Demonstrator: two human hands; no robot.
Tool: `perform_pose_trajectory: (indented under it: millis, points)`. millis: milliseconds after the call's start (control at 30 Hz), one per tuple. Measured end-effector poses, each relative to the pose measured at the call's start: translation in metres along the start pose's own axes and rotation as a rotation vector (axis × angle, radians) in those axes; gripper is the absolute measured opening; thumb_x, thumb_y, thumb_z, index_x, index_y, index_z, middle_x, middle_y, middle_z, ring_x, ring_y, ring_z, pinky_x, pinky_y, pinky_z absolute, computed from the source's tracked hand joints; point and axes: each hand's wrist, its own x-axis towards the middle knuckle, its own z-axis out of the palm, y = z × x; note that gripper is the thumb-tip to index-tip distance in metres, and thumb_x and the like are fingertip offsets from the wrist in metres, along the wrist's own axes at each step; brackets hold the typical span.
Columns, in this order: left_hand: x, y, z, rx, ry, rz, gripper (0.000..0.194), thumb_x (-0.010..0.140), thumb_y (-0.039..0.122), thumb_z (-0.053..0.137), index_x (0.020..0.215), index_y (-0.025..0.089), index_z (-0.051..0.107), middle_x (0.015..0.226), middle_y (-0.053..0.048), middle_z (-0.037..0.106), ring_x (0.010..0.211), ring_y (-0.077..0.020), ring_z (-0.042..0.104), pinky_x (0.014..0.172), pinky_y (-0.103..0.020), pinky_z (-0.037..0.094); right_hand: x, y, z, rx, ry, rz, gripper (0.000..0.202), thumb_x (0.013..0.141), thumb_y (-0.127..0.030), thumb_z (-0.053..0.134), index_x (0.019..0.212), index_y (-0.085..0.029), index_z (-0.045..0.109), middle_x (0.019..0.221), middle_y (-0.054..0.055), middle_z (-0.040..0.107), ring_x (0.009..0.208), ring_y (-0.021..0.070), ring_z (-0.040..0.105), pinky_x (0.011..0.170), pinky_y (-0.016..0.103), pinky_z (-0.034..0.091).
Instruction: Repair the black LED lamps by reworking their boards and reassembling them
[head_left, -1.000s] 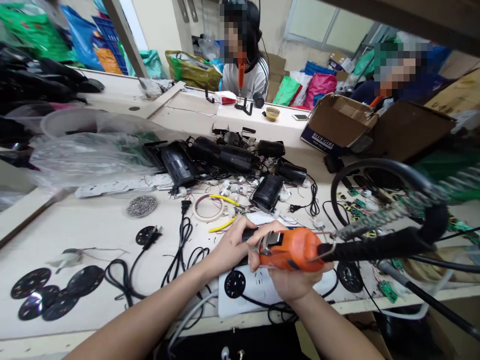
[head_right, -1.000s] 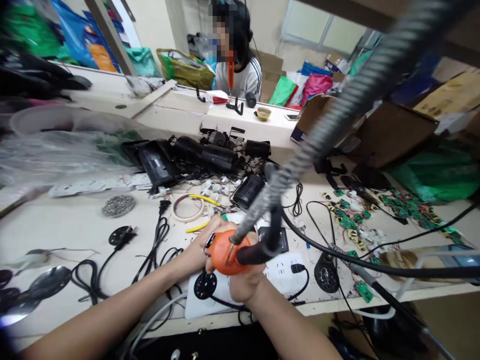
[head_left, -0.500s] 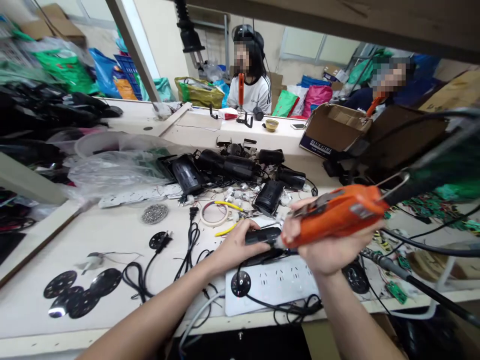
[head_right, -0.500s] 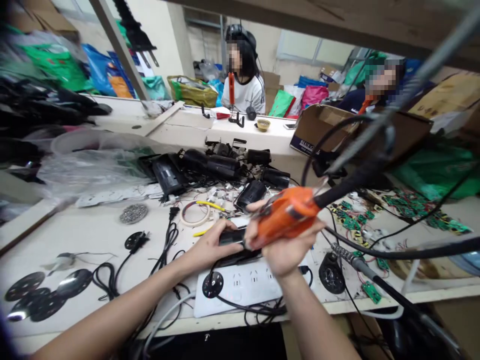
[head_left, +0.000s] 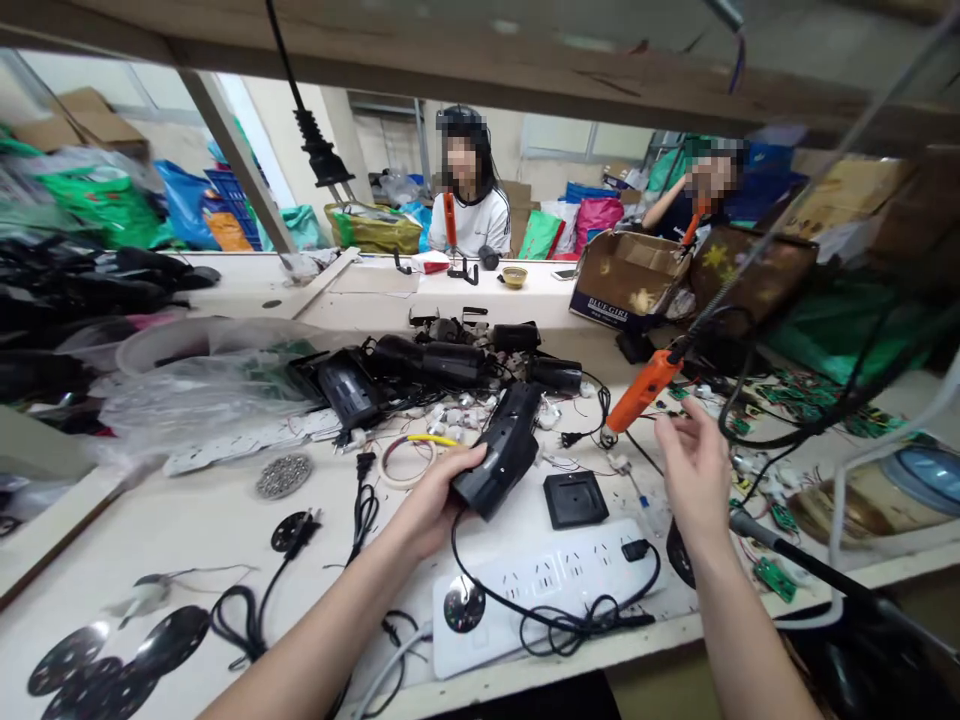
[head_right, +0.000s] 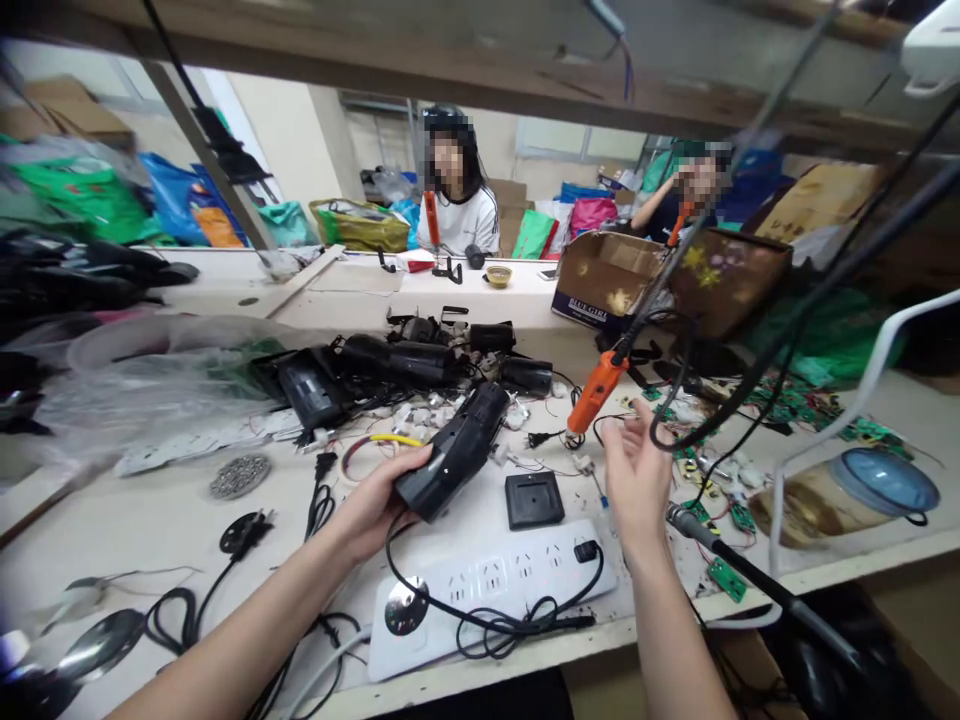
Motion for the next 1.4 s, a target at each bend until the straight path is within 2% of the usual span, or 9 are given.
perform_pose_trajectory:
  millis: [100,300,500,567,733,900,1100,1233,1400]
  points:
    - [-0.007,0.003,0.004,-0.153,-0.007,-0.141,0.034,0.077,0.046,0.062,0.093,0.017,0.061,0.08,-0.007,0.069,0.067,-0.0204,0.065,0.056,-0.031,0.054,-0.022,0.0,-0.006,-0.038,-0.036,-0.054,0.05,0.081,-0.052,0.064,0.116,-0.016,0.062,0.105,0.012,0.059,0.091,0.0247,0.061,0.078,0.04,0.053]
    - [-0.013,-0.009,0.008,-0.263,-0.02,-0.284,0.037,0.068,0.034,0.077,0.098,0.013,0.067,0.078,-0.005,0.071,0.064,-0.0185,0.065,0.055,-0.027,0.052,-0.053,-0.007,-0.002,0.071,-0.416,-0.097,0.023,0.091,-0.037,0.055,0.104,-0.021,0.066,0.101,0.008,0.061,0.089,0.0207,0.062,0.078,0.034,0.055]
    - [-0.025,-0.011,0.005,-0.282,-0.312,-0.177,0.044,0.057,0.024,0.083,0.1,0.016,0.073,0.093,-0.005,0.075,0.08,-0.0186,0.068,0.07,-0.023,0.052,-0.057,-0.028,-0.008,0.113,-0.91,-0.222,0.095,0.062,-0.023,0.087,0.144,-0.031,0.04,0.149,0.008,0.039,0.138,0.0277,0.036,0.111,0.044,0.038]
    - [-0.029,-0.009,0.005,-0.329,-0.371,-0.198,0.04,0.056,0.023,0.083,0.095,0.016,0.075,0.091,-0.005,0.076,0.075,-0.0183,0.068,0.067,-0.023,0.053,-0.056,-0.034,-0.011,0.126,-0.972,-0.281,0.096,0.058,-0.021,0.09,0.141,-0.029,0.043,0.146,0.008,0.044,0.137,0.0261,0.038,0.114,0.044,0.033]
    - [-0.037,-0.005,0.011,-0.422,-0.365,-0.28,0.038,0.051,0.018,0.085,0.087,0.013,0.076,0.081,-0.006,0.077,0.065,-0.0187,0.069,0.061,-0.023,0.055,-0.055,-0.041,-0.014,0.223,-0.859,-0.383,0.075,0.054,-0.029,0.093,0.119,-0.022,0.058,0.119,0.008,0.063,0.111,0.0242,0.059,0.099,0.038,0.047]
    - [-0.047,0.005,0.028,-0.493,-0.284,-0.336,0.025,0.055,0.011,0.082,0.078,0.01,0.073,0.06,-0.005,0.072,0.051,-0.018,0.067,0.055,-0.024,0.058,-0.055,-0.041,-0.026,0.206,-0.686,-0.403,0.051,0.069,-0.035,0.085,0.112,-0.022,0.06,0.107,0.006,0.065,0.101,0.0223,0.061,0.09,0.035,0.049]
    - [-0.067,0.016,0.049,-0.519,0.069,-0.395,0.023,0.082,0.012,0.058,0.103,0.006,0.066,0.071,-0.012,0.075,0.055,-0.0238,0.071,0.05,-0.031,0.06,-0.069,0.002,-0.065,-0.045,-0.476,-0.159,0.024,0.096,-0.024,0.05,0.118,-0.022,0.061,0.113,0.007,0.063,0.103,0.0191,0.062,0.088,0.031,0.051]
    - [-0.079,-0.002,0.056,-0.512,0.103,-0.431,0.035,0.086,0.022,0.059,0.117,0.007,0.06,0.088,-0.016,0.076,0.072,-0.0308,0.074,0.062,-0.042,0.062,-0.088,0.039,-0.082,-0.22,-0.425,-0.115,0.02,0.092,-0.018,0.05,0.102,-0.019,0.067,0.098,0.007,0.068,0.091,0.0202,0.065,0.079,0.031,0.053]
    - [-0.088,-0.046,0.07,-0.462,-0.039,-0.394,0.037,0.072,0.029,0.076,0.104,0.013,0.071,0.088,-0.009,0.077,0.081,-0.026,0.073,0.07,-0.029,0.058,-0.094,0.044,-0.076,-0.201,-0.521,-0.18,0.018,0.089,-0.018,0.054,0.101,-0.017,0.067,0.098,0.008,0.067,0.089,0.0206,0.066,0.079,0.03,0.055]
